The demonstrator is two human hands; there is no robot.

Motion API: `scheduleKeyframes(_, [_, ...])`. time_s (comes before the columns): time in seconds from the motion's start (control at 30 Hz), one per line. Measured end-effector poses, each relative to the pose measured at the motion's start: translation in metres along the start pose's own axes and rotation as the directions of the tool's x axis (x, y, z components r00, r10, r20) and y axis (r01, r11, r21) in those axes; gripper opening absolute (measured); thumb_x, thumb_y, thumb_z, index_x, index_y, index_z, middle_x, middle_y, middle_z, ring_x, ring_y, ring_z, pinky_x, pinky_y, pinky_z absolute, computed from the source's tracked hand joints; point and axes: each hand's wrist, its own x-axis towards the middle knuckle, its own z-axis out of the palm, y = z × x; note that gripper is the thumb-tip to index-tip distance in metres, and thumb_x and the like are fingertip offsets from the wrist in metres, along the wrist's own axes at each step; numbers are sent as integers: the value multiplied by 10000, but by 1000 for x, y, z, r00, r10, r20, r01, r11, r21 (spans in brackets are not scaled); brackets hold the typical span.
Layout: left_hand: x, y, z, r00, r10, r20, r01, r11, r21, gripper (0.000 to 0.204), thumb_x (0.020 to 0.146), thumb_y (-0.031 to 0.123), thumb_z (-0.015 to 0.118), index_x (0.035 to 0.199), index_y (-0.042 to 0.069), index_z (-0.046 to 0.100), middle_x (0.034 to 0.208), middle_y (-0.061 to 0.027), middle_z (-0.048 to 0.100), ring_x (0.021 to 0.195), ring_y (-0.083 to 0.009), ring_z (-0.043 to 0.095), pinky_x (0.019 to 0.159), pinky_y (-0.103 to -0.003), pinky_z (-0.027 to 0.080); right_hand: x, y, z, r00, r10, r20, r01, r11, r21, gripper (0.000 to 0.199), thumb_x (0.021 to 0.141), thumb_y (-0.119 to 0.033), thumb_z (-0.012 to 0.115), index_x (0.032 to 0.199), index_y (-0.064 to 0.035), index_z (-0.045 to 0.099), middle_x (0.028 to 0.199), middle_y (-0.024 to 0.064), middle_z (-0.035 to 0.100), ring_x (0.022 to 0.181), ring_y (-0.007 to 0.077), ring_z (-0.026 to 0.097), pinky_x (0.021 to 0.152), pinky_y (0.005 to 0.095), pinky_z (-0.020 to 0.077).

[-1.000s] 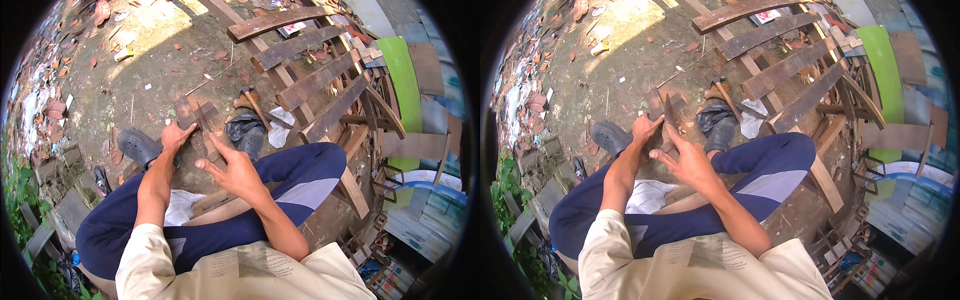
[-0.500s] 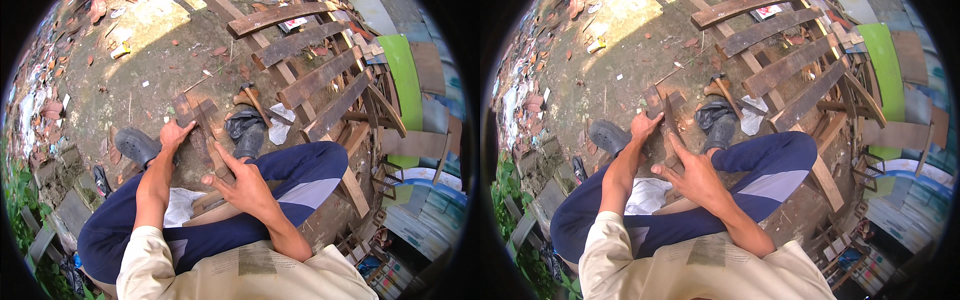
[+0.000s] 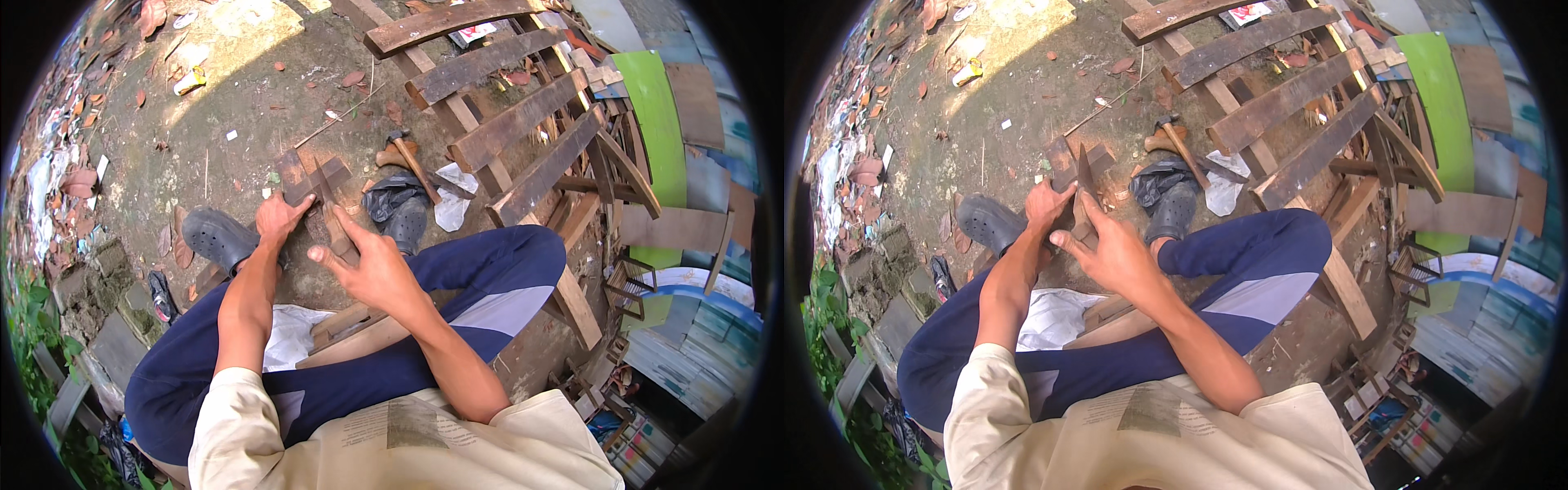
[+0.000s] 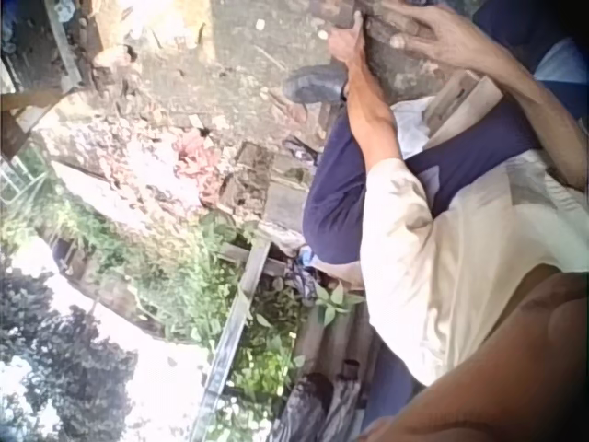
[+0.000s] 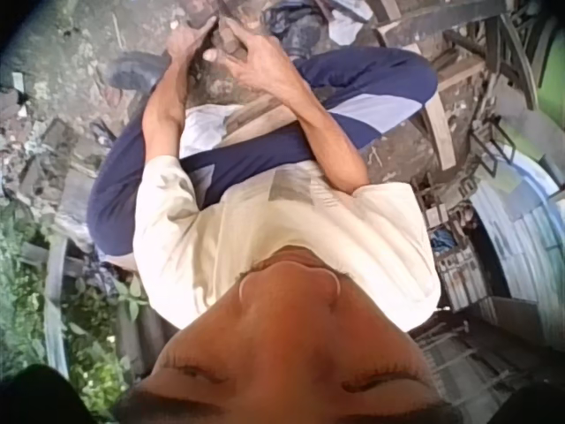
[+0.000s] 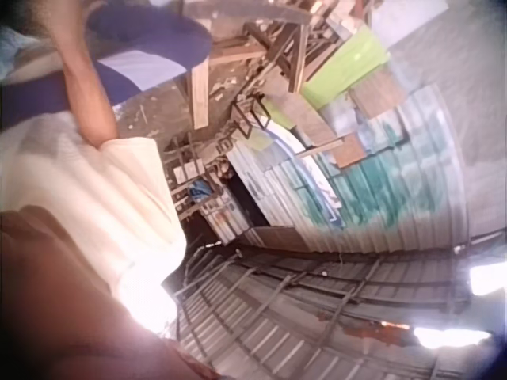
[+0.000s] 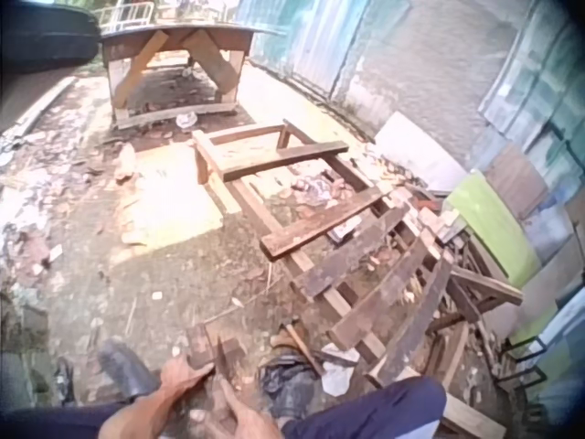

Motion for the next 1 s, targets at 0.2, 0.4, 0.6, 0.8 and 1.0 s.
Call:
scheduleKeyframes(0.2, [-2, -2, 1, 1000, 4, -14, -4, 1000, 0, 963, 752, 821, 692, 1094, -79, 711, 1010, -277, 752, 991, -420, 735, 905, -494, 578, 25, 25, 9, 997, 75, -12, -75, 997, 10, 772, 954, -461, 752, 1503, 24, 506, 1135, 303, 733, 1140, 386, 722, 956, 396, 550])
scheduleKeyframes(0.4, [1, -2, -4, 1000, 0, 4, 0, 1000, 25, 986, 757, 844, 665, 1130, -67, 713, 1062, -263, 753, 1017, -399, 734, 909, -481, 579, -18, 15, -3, 999, 48, -18, -48, 998, 30, 743, 952, -466, 752, 1491, -2, 537, 1131, 294, 738, 1131, 371, 729, 951, 397, 552])
scheduleKeyframes(0.6, [0, 3, -7, 998, -24, 65, 22, 1000, 21, 1030, 762, 886, 613, 1166, -57, 709, 1071, -249, 757, 1035, -385, 739, 910, -471, 585, 56, 19, 16, 980, 197, -25, -199, 977, -73, 703, 962, -463, 737, 1464, -1, 567, 1155, 289, 733, 1079, 373, 743, 936, 395, 556])
scheduleKeyframes(0.8, [-1, -4, 1, 997, -48, 61, 46, 998, 42, 1056, 734, 898, 627, 1184, -53, 712, 1066, -239, 762, 1027, -378, 744, 906, -472, 587, -73, 2, -18, 999, 38, 0, -38, 997, 69, 669, 947, -214, 779, 1521, -9, 504, 1149, 238, 756, 1076, 249, 759, 921, 369, 567])
scheduleKeyframes(1.0, [4, 5, -2, 999, -2, 38, 2, 1000, 9, 1043, 744, 894, 623, 1171, -53, 722, 1056, -244, 763, 1018, -383, 745, 897, -478, 585, 36, 35, 17, 995, 100, -30, -101, 995, -21, 618, 982, -352, 740, 1473, -18, 563, 1200, 258, 739, 1127, 328, 737, 957, 378, 549])
